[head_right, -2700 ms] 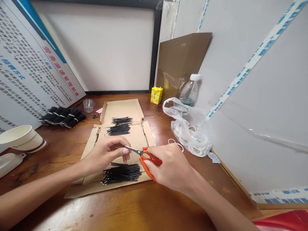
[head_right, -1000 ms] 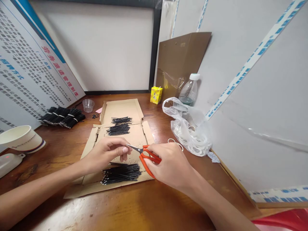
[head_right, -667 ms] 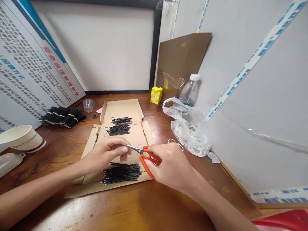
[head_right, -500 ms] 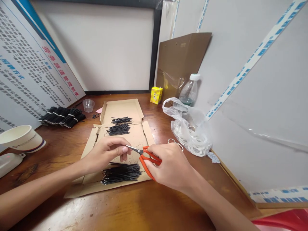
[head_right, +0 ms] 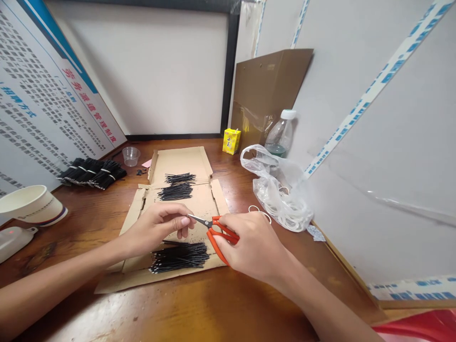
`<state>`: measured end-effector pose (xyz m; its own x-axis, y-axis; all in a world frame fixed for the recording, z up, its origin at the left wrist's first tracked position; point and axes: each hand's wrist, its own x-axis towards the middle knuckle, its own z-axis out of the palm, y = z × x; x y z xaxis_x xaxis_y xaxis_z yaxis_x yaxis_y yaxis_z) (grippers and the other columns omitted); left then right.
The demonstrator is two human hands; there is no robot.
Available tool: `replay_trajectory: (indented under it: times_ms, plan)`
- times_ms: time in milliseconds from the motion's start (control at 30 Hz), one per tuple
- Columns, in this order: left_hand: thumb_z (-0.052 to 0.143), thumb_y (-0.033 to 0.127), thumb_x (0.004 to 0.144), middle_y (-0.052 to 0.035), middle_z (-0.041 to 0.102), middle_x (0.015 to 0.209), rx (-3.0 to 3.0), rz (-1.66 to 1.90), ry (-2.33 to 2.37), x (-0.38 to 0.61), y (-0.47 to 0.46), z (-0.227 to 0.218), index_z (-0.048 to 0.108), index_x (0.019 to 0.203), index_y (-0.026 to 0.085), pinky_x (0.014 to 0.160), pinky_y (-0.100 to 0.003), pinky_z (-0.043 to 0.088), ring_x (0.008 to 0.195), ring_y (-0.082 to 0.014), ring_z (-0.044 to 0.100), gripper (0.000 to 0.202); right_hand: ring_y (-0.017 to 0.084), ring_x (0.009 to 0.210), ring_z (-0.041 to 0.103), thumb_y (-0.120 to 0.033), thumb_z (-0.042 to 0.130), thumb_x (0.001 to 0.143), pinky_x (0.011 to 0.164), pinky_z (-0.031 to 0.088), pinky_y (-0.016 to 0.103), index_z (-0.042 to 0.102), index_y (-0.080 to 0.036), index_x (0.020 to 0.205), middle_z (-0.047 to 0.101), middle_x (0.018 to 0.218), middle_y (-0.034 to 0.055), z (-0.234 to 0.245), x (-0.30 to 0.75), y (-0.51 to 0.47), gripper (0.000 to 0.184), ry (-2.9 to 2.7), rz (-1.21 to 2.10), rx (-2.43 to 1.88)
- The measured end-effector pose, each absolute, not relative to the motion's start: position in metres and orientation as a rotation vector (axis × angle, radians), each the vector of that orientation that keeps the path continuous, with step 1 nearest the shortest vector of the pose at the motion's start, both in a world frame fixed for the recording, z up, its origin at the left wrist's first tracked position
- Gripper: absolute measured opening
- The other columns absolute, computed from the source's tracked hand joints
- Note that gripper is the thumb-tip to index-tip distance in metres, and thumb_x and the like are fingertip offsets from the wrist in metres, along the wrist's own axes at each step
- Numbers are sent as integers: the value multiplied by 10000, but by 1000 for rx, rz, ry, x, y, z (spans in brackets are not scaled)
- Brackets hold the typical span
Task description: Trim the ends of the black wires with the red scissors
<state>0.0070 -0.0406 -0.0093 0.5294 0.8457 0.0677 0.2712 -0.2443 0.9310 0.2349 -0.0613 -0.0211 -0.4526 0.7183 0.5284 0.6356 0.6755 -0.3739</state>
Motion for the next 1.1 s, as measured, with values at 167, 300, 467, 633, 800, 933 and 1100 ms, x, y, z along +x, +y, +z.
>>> replay_trajectory:
  times_ms: [167, 300, 467, 633, 800, 933, 1100]
  plan:
    - [533, 239, 892, -14, 595, 736, 1792, 709, 931, 7, -41, -10, 652, 851, 124, 603, -217, 483, 623, -99, 570, 170, 79, 433, 436, -238, 560, 826, 477, 290, 236, 696, -151, 782, 544, 494, -35, -22, 235, -61, 168, -2228, 172, -1037]
    - [514, 243, 901, -20, 600, 762, 1834, 688, 959, 6, -41, -10, 654, 872, 126, 552, -202, 453, 591, -88, 543, 184, 74, 425, 423, -236, 545, 845, 468, 288, 231, 689, -154, 739, 545, 486, -33, -23, 235, -60, 197, -2192, 120, -1039]
    - [515, 248, 916, -6, 623, 724, 2304, 702, 1176, -14, -18, -24, 629, 1013, 161, 578, -221, 409, 590, -103, 521, 173, 76, 435, 455, -239, 548, 840, 486, 289, 239, 682, -151, 738, 587, 520, -18, -22, 235, -59, 190, -2166, 105, -1065]
    - [520, 192, 889, -35, 672, 767, 2658, 522, 1449, -35, 18, -44, 651, 881, 168, 681, -275, 417, 712, -162, 583, 133, 76, 436, 442, -249, 548, 840, 491, 282, 238, 660, -162, 716, 564, 504, -34, -23, 234, -59, 189, -2178, 113, -1069]
    - [531, 192, 876, -67, 665, 866, 2751, 498, 1480, -32, 35, -51, 641, 829, 151, 700, -289, 421, 778, -186, 590, 126, 77, 435, 434, -252, 543, 848, 488, 275, 240, 647, -162, 699, 554, 502, -34, -24, 233, -58, 203, -2204, 115, -1079]
    - [499, 209, 897, -77, 650, 885, 2763, 499, 1478, -29, 35, -50, 633, 859, 143, 681, -277, 412, 758, -173, 580, 155, 77, 436, 418, -262, 548, 851, 488, 278, 236, 654, -161, 716, 555, 504, -34, -26, 233, -58, 200, -2202, 107, -1072]
    - [434, 277, 964, -84, 640, 808, 2846, 296, 1560, -29, 26, -42, 614, 801, 130, 632, -279, 368, 719, -171, 564, 284, 79, 441, 433, -260, 542, 853, 491, 280, 237, 653, -163, 714, 556, 507, -33, -25, 234, -58, 202, -2207, 101, -1073]
